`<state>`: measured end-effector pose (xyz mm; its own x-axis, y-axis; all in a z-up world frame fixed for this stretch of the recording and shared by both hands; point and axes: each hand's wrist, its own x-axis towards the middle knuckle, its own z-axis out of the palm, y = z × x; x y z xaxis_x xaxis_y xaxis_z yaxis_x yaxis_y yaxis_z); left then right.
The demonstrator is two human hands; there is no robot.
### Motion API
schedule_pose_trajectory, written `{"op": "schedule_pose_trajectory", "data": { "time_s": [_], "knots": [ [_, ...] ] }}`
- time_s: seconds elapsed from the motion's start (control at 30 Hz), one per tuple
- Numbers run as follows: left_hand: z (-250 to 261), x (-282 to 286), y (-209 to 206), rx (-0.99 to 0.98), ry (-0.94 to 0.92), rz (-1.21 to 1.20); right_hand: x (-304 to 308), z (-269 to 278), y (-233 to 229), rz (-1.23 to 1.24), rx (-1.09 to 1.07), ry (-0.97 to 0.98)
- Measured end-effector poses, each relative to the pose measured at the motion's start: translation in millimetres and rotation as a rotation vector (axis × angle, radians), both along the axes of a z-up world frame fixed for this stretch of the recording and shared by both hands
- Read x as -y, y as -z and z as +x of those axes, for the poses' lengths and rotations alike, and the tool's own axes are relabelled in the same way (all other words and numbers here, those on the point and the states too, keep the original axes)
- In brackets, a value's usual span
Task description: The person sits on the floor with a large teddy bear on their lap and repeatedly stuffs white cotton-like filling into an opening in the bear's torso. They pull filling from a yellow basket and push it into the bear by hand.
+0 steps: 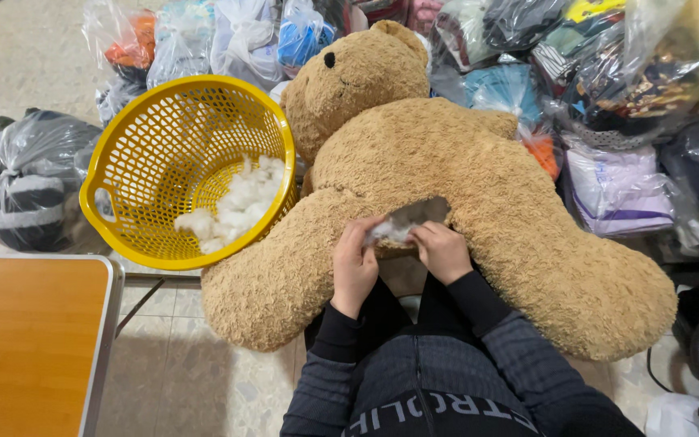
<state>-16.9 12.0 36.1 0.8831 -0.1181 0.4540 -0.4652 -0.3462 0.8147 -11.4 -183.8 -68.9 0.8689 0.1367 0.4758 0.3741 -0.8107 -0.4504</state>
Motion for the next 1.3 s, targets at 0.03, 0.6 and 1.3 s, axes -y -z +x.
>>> {"op": "schedule_pose_trajectory", "data": {
  "time_s": [0.03, 0.6, 1.3],
  "knots": [
    [0.3, 0.5, 0.4, -0.040, 0.008, 0.012, 1.1, -2.9, -7.3, 0.033, 0.030, -0.001],
    [11.1, 23.1, 12.9, 0.006, 0.066, 0.149, -3.8, -19.6, -97.2, 0.087, 0.339, -0.068],
    [81.4, -95.9, 63.7, -0.091, -0.488, -0.093, -31.1, 49.9, -50.0, -0.025, -0.115, -0.038]
  ]
}}
